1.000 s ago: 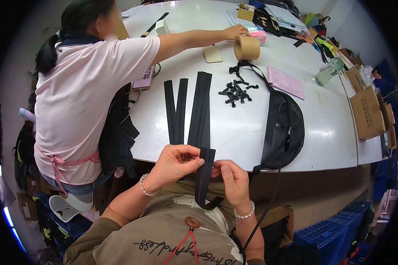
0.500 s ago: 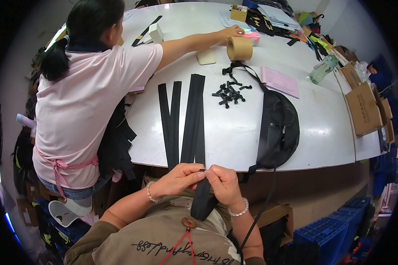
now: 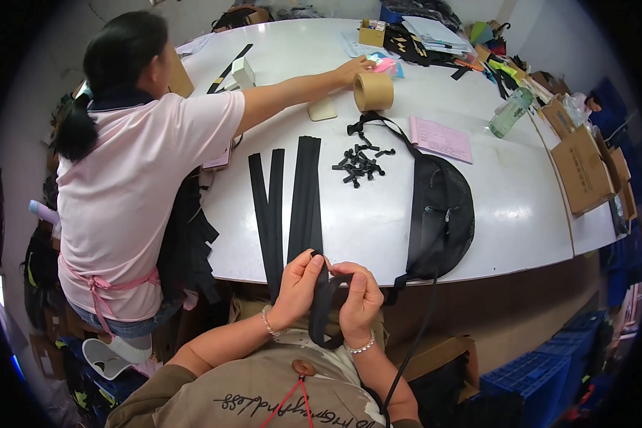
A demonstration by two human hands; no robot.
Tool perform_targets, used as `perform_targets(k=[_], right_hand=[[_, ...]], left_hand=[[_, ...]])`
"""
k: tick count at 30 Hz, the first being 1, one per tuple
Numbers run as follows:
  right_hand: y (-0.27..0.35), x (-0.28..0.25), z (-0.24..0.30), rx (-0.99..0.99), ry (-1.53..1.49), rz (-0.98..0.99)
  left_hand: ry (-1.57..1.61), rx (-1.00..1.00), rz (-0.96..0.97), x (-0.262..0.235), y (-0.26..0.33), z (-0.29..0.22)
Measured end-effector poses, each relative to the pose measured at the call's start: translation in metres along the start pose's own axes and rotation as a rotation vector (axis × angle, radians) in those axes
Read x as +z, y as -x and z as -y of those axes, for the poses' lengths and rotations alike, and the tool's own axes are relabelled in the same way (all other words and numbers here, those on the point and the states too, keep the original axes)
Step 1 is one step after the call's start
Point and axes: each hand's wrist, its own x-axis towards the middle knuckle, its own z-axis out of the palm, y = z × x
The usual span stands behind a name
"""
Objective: Attaching plastic buckles to fabric straps for bags by threading the strap through the buckle loops.
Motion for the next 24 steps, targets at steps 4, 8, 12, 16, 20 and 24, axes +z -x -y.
perform_targets(k=[4, 8, 12, 16, 20, 24], right_hand=[[-0.003, -0.012, -0.008, 0.157, -0.115, 0.091], [-0.01, -0.012, -0.02, 0.14, -0.164, 0.134], [-0.023, -0.024, -0.032, 0.17, -0.226, 0.087], [-0.04, -0.034, -0.053, 0.099, -0.077, 0.045], [-0.041, -0.03, -0.061, -0.09, 0.127, 0.018], [-0.038, -0.025, -0.059, -0.14, 0.269, -0.011]], left_hand=[[-0.206, 0.118, -0.06, 0.002, -0.012, 0.01], [-0.301, 0.197, -0.107, 0.01, -0.021, 0.022], [-0.367, 0.175, 0.007, 0.012, -0.043, 0.02], [-0.61, 0.354, -0.011, 0.013, -0.101, 0.007], [-0.705, 0.537, 0.028, 0.005, -0.161, 0.024], [-0.989, 0.52, 0.091, 0.004, -0.19, 0.026]])
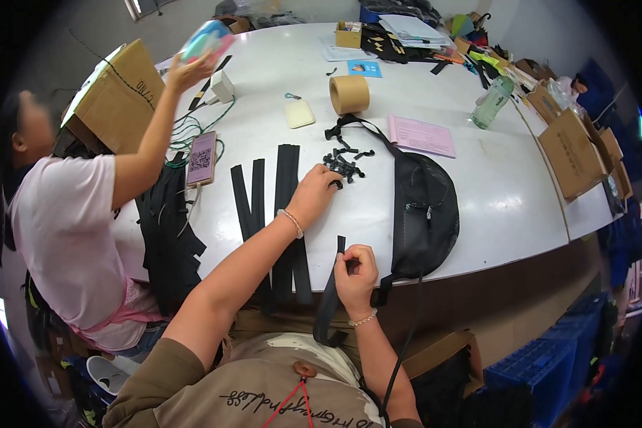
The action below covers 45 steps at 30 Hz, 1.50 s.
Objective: Attaching plastic buckles to fabric straps for bags by threading the strap through the buckle loops.
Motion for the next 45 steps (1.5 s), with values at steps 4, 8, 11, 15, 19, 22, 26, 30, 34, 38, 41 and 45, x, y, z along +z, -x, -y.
perform_targets(k=[4, 8, 11, 15, 19, 22, 26, 30, 34, 38, 41, 45], right_hand=[[-0.001, -0.001, -0.002, 0.027, 0.021, 0.002], [-0.004, -0.003, -0.003, 0.046, 0.039, 0.014], [-0.001, -0.003, -0.003, 0.071, 0.028, 0.051], [-0.001, -0.008, 0.002, 0.203, 0.023, 0.143], [-0.001, -0.008, -0.004, 0.224, -0.07, 0.153], [-0.003, -0.008, 0.007, 0.249, -0.271, 0.086], [0.002, -0.016, 0.02, 0.414, -0.486, 0.076], [0.009, -0.017, 0.045, 0.523, -0.53, 0.094], [0.011, -0.018, 0.061, 0.544, -0.547, 0.244], [0.014, -0.015, 0.072, 0.514, -0.571, 0.27], [0.014, -0.009, 0.076, 0.534, -0.574, 0.211], [0.016, 0.001, 0.068, 0.563, -0.517, 0.125]], left_hand=[[0.011, -0.007, 0.043, -0.01, -0.003, -0.001], [0.262, -0.096, -0.09, -0.022, 0.011, -0.011], [0.679, -0.366, 0.045, -0.022, 0.027, 0.001], [1.192, -0.67, 0.158, -0.037, 0.047, -0.014], [1.401, -0.743, 0.21, -0.048, 0.068, -0.026], [1.429, -0.759, 0.255, -0.056, 0.082, -0.031], [1.321, -0.719, 0.292, -0.066, 0.099, -0.045], [1.208, -0.619, 0.235, -0.065, 0.121, -0.05], [0.992, -0.598, 0.22, -0.067, 0.133, -0.057], [0.89, -0.408, 0.13, -0.07, 0.139, -0.069], [0.845, -0.397, 0.104, -0.069, 0.141, -0.074], [0.827, -0.454, 0.107, -0.066, 0.146, -0.08]])
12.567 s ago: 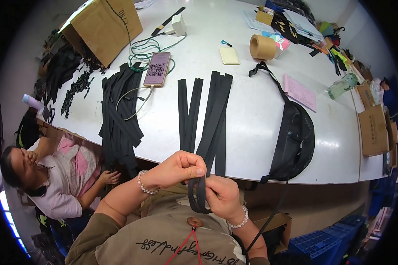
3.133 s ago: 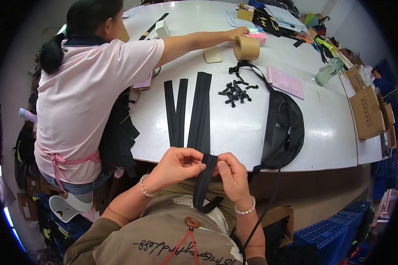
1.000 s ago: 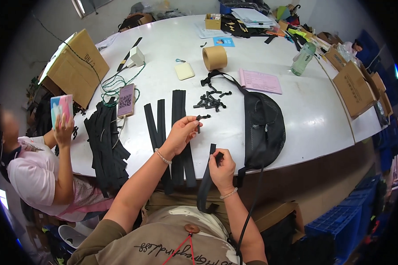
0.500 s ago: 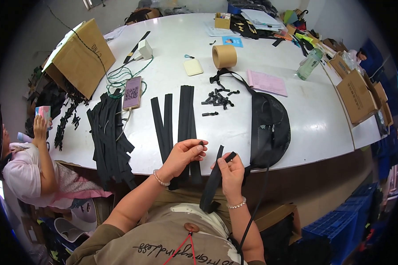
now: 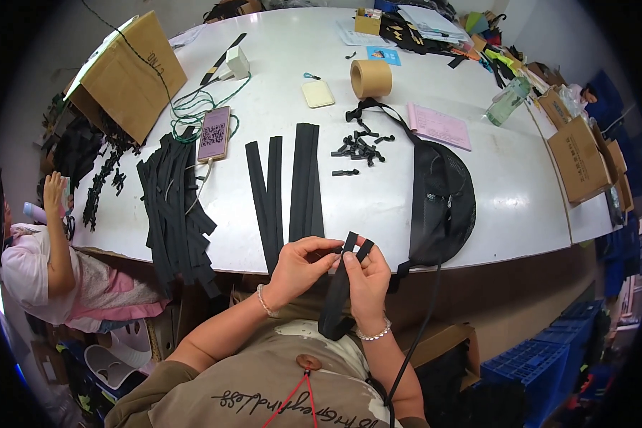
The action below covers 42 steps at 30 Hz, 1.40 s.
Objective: Attaching plastic buckles to fabric straps for bags by threading the strap through the buckle loops.
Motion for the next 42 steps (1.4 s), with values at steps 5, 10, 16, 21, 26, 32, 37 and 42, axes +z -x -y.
perform_targets(k=[5, 10, 16, 21, 26, 32, 37, 42], right_hand=[[-0.002, -0.004, -0.006, -0.088, 0.136, -0.021], [-0.002, -0.002, 0.0, -0.093, 0.187, -0.055], [0.004, 0.0, 0.004, -0.085, 0.166, -0.073], [0.011, -0.014, 0.002, -0.156, 0.098, -0.081], [0.02, -0.014, 0.007, -0.059, 0.072, -0.071], [0.023, -0.001, 0.014, 0.066, 0.122, -0.022], [0.024, 0.0, 0.015, 0.092, 0.053, -0.002], [0.025, -0.004, 0.014, 0.129, 0.058, 0.024]], left_hand=[[-0.147, 0.082, -0.003, 0.002, 0.005, 0.002], [0.096, -0.053, 0.092, 0.001, 0.007, 0.005], [0.594, -0.402, 0.151, -0.004, 0.006, 0.013], [0.821, -0.465, 0.149, -0.011, 0.008, 0.011], [0.924, -0.538, 0.105, -0.011, 0.008, 0.003], [0.841, -0.473, 0.128, -0.013, 0.012, 0.008], [0.822, -0.413, 0.136, -0.013, 0.013, 0.008], [0.801, -0.379, 0.148, -0.014, 0.013, 0.011]])
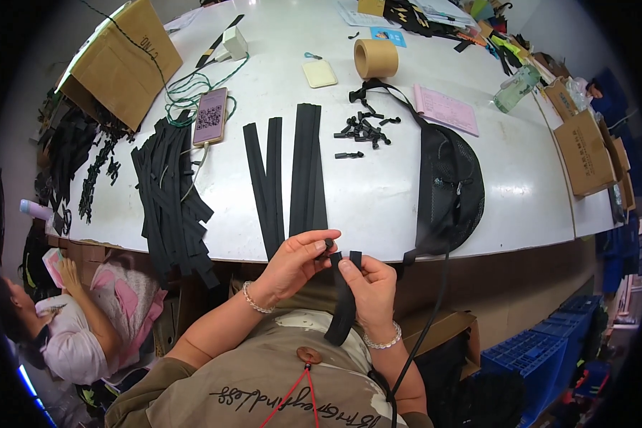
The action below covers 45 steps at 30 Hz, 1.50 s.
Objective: Attaching plastic buckles to fabric straps for bags by threading the strap through the buckle loops.
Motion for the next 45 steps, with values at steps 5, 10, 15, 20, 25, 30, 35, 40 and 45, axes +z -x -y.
perform_targets(k=[5, 10, 15, 20, 25, 30, 35, 40, 45], right_hand=[[0.0, -0.002, 0.002, 0.159, -0.036, 0.09], [-0.002, 0.001, 0.0, 0.184, -0.046, 0.066], [-0.002, 0.002, -0.001, 0.211, -0.049, 0.082], [-0.002, 0.002, -0.003, 0.192, -0.057, 0.054], [0.0, 0.003, 0.0, 0.206, -0.048, 0.047], [0.001, 0.005, -0.001, 0.195, -0.055, 0.033], [0.002, 0.008, -0.001, 0.154, -0.069, 0.024], [0.0, 0.004, -0.002, 0.14, -0.055, 0.032], [-0.002, 0.01, -0.001, 0.026, 0.017, -0.03]], left_hand=[[-0.196, 0.103, -0.019, 0.003, 0.001, 0.002], [-0.338, 0.13, 0.002, 0.01, 0.004, -0.003], [-0.392, 0.207, 0.026, 0.006, 0.002, 0.003], [-0.466, 0.247, 0.021, 0.006, 0.002, 0.004], [-0.518, 0.289, 0.033, 0.007, 0.004, 0.004], [-0.532, 0.346, 0.055, 0.007, 0.005, 0.004], [-0.551, 0.373, 0.068, 0.007, 0.006, 0.005], [-0.584, 0.378, 0.086, 0.006, 0.005, 0.006], [-0.666, 0.494, 0.063, 0.01, 0.005, 0.004]])
